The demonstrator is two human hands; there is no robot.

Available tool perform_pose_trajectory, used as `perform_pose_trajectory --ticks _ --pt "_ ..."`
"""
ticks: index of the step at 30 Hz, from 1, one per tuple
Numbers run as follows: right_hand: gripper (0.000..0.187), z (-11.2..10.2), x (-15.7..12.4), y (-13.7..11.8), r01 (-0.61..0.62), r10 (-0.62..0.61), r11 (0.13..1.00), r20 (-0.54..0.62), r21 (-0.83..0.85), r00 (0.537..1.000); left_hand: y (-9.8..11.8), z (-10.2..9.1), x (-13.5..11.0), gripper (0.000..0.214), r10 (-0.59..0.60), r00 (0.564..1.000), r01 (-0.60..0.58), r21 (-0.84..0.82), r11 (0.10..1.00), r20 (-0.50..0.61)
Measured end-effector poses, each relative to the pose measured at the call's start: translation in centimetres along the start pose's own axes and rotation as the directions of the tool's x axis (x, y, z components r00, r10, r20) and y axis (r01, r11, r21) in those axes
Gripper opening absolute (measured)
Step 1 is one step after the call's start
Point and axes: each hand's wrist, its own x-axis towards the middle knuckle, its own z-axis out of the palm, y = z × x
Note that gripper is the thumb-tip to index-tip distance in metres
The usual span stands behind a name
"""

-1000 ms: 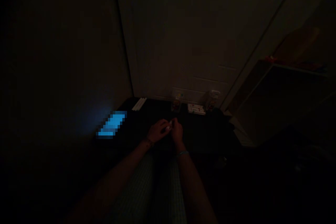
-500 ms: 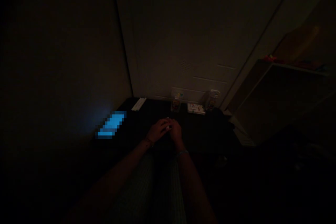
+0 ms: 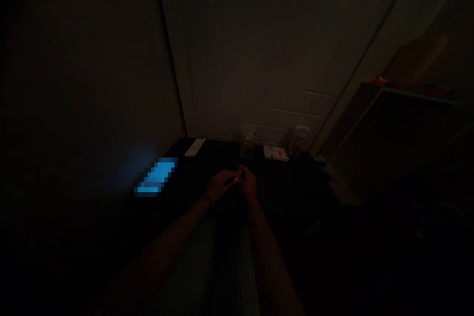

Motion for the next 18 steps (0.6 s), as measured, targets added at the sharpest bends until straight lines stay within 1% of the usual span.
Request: perform_pose_trajectory --ticks 3,6,11,15,18 --pt "0.042 0.04 0.00 0.17 -0.006 0.006 1.000 -0.002 -0.005 1.000 -0.25 0.15 0.00 0.024 0.039 0.999 -0.039 -0.002 0.999 -0.021" --pt "0.042 0.05 -0.07 0.30 0.004 -0.004 1.000 0.005 -0.007 1.000 -0.27 0.16 0.01 0.024 0.063 0.998 -0.063 0.005 0.998 -0.016" --pt "0.044 0.03 -0.15 0.26 0.020 -0.020 1.000 0.005 -0.003 1.000 0.15 -0.07 -0.04 0.023 0.033 0.999 -0.032 0.029 0.999 -0.038" --pt "0.043 -0.06 -0.14 0.20 -0.003 0.003 1.000 0.000 -0.027 1.000 0.55 -0.36 -0.10 0.024 0.031 0.999 -0.029 0.052 0.998 -0.040" --pt "0.044 -0.05 -0.09 0.34 -0.035 0.035 0.999 -0.017 -0.003 0.999 0.64 -0.44 -0.19 0.027 0.024 0.999 -0.022 0.074 0.997 -0.033"
